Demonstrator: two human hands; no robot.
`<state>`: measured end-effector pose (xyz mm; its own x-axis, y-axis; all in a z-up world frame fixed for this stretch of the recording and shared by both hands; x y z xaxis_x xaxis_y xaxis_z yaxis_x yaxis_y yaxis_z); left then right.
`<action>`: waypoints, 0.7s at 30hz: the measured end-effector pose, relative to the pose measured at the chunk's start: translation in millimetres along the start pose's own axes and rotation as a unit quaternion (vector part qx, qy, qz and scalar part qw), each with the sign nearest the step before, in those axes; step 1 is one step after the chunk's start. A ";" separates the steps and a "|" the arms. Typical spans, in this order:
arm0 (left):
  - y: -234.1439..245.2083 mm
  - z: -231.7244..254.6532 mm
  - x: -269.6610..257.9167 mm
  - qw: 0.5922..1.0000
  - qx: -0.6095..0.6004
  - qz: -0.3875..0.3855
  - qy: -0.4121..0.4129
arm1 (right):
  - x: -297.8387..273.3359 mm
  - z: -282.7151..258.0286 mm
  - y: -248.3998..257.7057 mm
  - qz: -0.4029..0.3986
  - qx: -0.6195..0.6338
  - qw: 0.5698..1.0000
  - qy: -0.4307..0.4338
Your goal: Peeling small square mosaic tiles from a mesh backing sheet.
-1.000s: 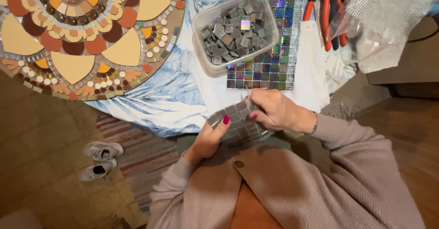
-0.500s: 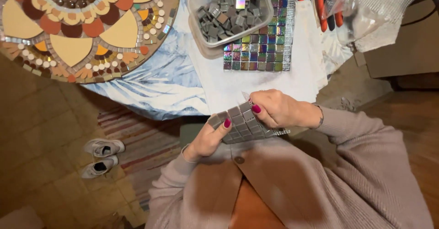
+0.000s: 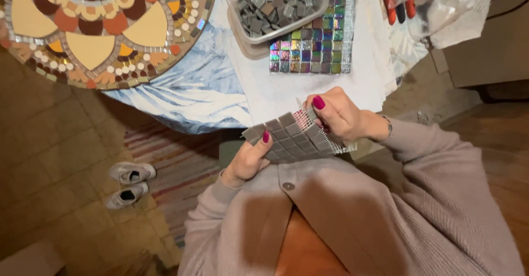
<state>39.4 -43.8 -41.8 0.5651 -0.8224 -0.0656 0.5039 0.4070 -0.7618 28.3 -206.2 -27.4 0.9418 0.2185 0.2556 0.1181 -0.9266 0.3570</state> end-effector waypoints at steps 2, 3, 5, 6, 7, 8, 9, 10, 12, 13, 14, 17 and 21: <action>2.2 -5.3 0.7 0.991 -0.126 -0.009 -0.054 | 8.2 -6.1 4.4 0.030 0.008 1.000 -0.006; 1.5 -5.4 0.9 0.990 -0.127 -0.008 -0.056 | 13.4 -12.9 6.0 0.028 0.008 1.000 -0.006; 3.6 -5.3 -1.2 0.984 -0.157 0.018 -0.087 | 22.7 -25.8 6.9 0.024 -0.051 0.998 -0.003; 0.4 -5.9 -4.0 0.983 -0.159 0.023 -0.087 | 19.2 -21.5 4.5 0.020 -0.048 0.999 -0.005; 0.3 -3.7 -3.5 0.981 -0.165 0.037 -0.094 | 18.6 -17.4 4.3 0.029 -0.082 0.996 0.005; -0.1 -1.4 -2.8 0.979 -0.171 0.051 -0.101 | 18.1 -13.3 4.5 0.038 -0.116 0.992 0.015; 2.1 -0.2 -2.5 0.979 -0.171 0.050 -0.101 | 20.3 -14.8 4.9 0.039 -0.117 0.992 0.015; 4.0 1.2 -2.2 0.983 -0.146 0.047 -0.102 | 22.3 -17.0 5.7 0.046 -0.148 0.988 0.025; 5.4 5.2 -5.3 0.986 -0.122 0.047 -0.100 | 24.2 -20.8 4.2 0.051 -0.177 0.982 0.031; 6.2 8.0 -7.2 0.993 -0.023 0.069 -0.087 | 24.9 -24.2 3.0 0.056 -0.224 0.972 0.051; 6.7 11.2 -9.1 0.990 0.076 0.090 -0.073 | 25.6 -27.9 2.0 0.060 -0.270 0.958 0.071; -24.7 43.2 2.0 0.979 0.169 0.081 -0.078 | 27.5 -35.6 -0.3 0.083 -0.328 0.938 0.078; 2.8 11.7 -5.9 0.982 0.149 0.084 -0.081 | 22.5 -27.3 -8.8 0.129 -0.206 0.970 -0.010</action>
<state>45.2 -33.1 -36.1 0.7406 -0.6699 -0.0533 0.5496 0.6494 -0.5255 39.8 -184.7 -0.3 0.9296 -0.0133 0.3683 -0.2537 -0.7479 0.6134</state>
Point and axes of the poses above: each hand's wrist, its own x-axis towards the middle knuckle, its own y-axis out of the back of the hand, z = x × y, the point moved 4 cm from there along x, towards the middle knuckle, and after that the axes turned 11 degrees about -x, right-handed, at the moved point
